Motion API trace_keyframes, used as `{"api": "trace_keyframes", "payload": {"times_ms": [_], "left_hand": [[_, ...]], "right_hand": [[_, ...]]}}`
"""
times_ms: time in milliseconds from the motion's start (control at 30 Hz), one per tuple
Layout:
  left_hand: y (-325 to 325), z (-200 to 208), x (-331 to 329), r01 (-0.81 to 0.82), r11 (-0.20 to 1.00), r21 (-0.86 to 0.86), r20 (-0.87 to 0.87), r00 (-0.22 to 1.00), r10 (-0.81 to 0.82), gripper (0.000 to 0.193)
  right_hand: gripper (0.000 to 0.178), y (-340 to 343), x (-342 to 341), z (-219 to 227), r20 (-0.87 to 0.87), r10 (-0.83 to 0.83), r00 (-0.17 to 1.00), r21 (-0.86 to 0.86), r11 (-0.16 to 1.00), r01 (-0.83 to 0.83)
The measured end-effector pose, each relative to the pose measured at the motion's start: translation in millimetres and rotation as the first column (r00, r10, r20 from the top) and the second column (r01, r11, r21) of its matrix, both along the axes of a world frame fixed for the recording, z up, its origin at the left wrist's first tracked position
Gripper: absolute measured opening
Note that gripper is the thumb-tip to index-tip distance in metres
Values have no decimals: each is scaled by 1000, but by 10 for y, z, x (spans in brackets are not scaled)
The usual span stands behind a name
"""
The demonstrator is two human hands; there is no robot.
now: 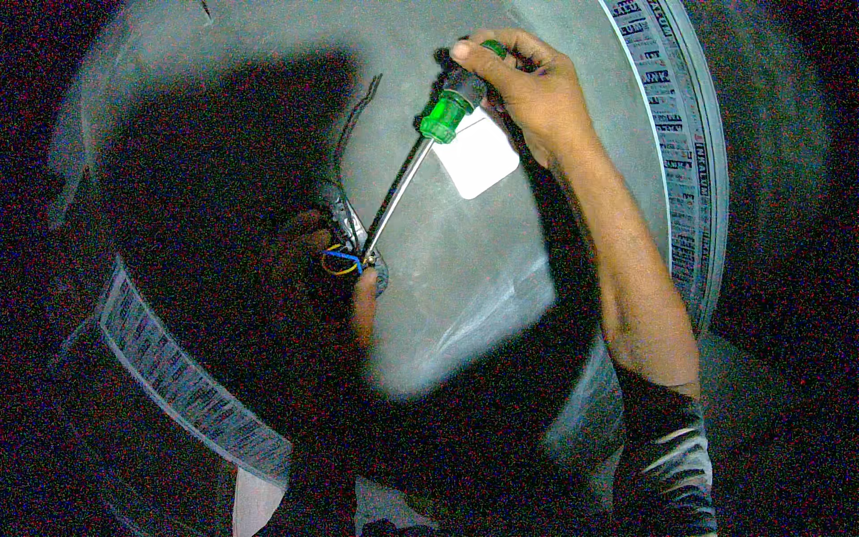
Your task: The person installs an electrical fixture on a wall. They use a screwdriver to tighten screws on the fixture and pliers to strip and connect wires. The person secures the fixture to the wall and ensures the wiring is properly connected.
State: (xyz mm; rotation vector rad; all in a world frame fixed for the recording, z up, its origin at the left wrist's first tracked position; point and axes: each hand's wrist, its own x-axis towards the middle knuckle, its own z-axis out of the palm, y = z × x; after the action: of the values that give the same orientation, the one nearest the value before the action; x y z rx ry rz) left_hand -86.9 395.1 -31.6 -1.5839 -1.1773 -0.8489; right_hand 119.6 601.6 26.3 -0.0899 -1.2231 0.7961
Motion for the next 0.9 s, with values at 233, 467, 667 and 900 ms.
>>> {"api": "trace_keyframes", "payload": {"times_ms": [233, 467, 667, 900], "left_hand": [[33, 32, 11, 139, 988, 70, -104, 986, -131, 60], [68, -9, 28, 128, 988, 86, -63, 990, -123, 59], [125, 53, -36, 134, 980, 146, -175, 979, -108, 57], [48, 22, 6, 171, 978, 117, -126, 980, -156, 56]], "right_hand": [[25, -36, 16, -10, -149, 476, 867, 110, 879, -463], [26, -6, 14, 7, -167, 364, 916, 94, 931, -353], [27, 16, 40, -2, 46, 101, 994, 50, 993, -104], [33, -64, 118, 50, -112, 517, 848, 112, 855, -507]]}}
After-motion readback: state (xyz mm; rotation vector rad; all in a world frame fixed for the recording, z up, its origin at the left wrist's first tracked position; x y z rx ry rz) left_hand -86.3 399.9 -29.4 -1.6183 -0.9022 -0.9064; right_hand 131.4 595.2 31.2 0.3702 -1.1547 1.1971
